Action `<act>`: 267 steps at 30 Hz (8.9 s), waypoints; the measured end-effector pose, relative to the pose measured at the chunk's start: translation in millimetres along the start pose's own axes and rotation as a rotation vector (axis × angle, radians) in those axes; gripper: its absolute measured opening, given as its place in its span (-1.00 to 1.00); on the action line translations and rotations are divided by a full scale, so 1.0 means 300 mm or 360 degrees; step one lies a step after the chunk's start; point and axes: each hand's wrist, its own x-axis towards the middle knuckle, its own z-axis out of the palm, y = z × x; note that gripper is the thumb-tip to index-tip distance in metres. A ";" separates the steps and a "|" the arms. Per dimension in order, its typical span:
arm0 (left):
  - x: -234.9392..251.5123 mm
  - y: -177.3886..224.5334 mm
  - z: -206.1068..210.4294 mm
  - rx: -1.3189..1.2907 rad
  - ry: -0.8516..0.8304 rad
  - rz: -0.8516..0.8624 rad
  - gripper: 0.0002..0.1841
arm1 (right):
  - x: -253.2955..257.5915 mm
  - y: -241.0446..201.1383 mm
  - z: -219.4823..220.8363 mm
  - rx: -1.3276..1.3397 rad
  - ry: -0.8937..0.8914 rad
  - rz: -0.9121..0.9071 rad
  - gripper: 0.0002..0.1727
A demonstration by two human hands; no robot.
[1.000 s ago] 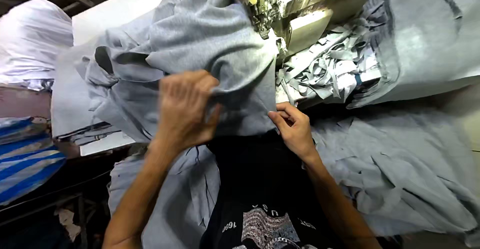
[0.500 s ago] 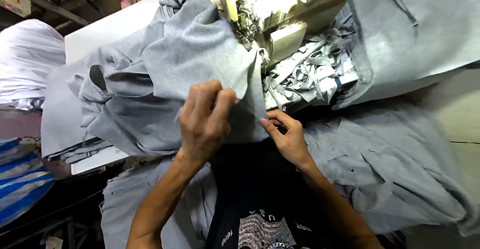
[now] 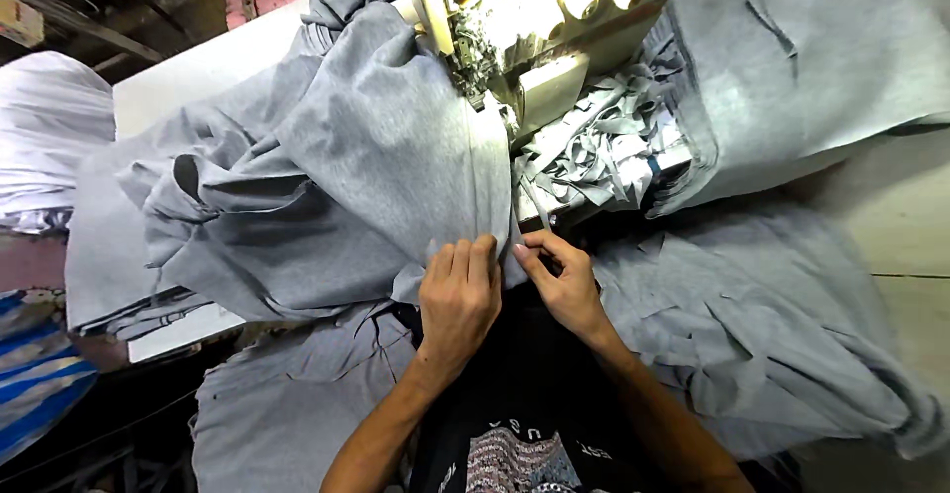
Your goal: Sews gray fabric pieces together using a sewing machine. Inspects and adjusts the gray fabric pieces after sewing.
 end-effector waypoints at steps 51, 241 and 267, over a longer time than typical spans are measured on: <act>-0.035 0.020 0.020 0.0098 0.0115 0.0260 -0.83 | -0.019 0.015 -0.011 0.0015 0.0103 -0.0018 -0.82; 0.195 -0.559 -0.341 -0.0735 0.1184 -0.0556 -0.77 | 0.284 -0.188 -0.037 0.0471 -0.0886 0.0471 -0.70; -0.072 -0.387 -0.329 -0.0838 -0.0108 -0.0646 -0.66 | 0.292 -0.059 -0.078 -0.1086 -0.0876 -0.0149 -0.51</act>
